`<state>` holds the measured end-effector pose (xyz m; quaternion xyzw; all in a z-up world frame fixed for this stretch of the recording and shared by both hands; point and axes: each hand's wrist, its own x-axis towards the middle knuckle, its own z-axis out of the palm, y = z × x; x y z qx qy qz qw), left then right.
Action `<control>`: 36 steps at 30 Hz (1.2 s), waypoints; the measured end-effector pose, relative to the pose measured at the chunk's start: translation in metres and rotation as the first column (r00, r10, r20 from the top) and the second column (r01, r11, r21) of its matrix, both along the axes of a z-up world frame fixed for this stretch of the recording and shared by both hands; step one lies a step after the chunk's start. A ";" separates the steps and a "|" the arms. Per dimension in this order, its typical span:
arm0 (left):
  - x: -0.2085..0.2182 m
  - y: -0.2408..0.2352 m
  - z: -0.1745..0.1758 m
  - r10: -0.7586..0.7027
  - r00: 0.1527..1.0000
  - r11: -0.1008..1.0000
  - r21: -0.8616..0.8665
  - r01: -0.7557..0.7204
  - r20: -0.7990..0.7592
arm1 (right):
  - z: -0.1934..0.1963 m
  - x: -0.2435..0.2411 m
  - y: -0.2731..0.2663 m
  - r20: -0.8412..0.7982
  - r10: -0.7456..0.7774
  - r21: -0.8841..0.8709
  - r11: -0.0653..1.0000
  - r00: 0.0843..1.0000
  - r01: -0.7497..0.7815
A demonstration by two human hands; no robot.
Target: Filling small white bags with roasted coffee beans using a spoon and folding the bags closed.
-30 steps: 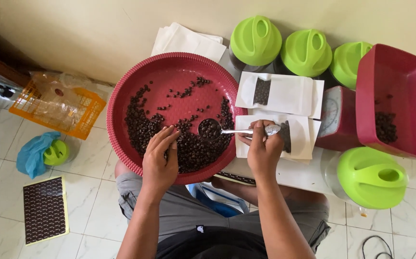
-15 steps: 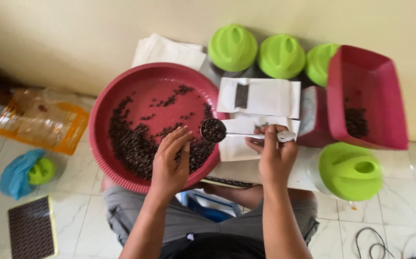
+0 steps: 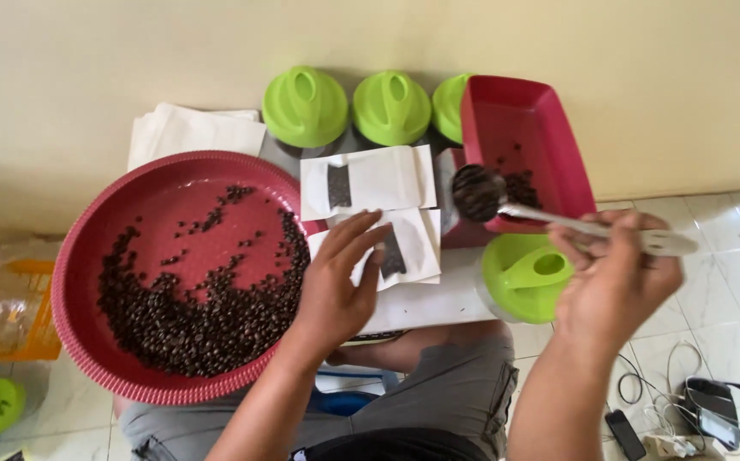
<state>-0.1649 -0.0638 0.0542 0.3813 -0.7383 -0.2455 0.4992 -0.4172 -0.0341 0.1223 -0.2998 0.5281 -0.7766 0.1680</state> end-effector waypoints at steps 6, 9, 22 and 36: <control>-0.048 -0.012 0.013 -0.131 0.990 0.991 0.037 0.132 -0.049 | 0.005 -0.045 -0.014 -0.195 -0.188 0.084 0.975 0.962 0.208; -0.063 -0.014 0.019 -0.150 0.987 0.985 0.073 0.155 -0.059 | -0.003 -0.057 -0.025 -0.325 -0.135 0.055 0.985 0.936 0.161; -0.066 -0.013 0.024 -0.186 0.980 0.976 0.099 0.193 -0.076 | -0.013 -0.040 -0.036 -0.792 0.022 -0.004 0.999 0.610 -0.041; -0.030 -0.006 0.017 -0.124 0.990 0.960 0.245 0.137 -0.066 | -0.005 0.010 -0.008 -0.778 -0.131 -0.222 0.972 0.615 -0.074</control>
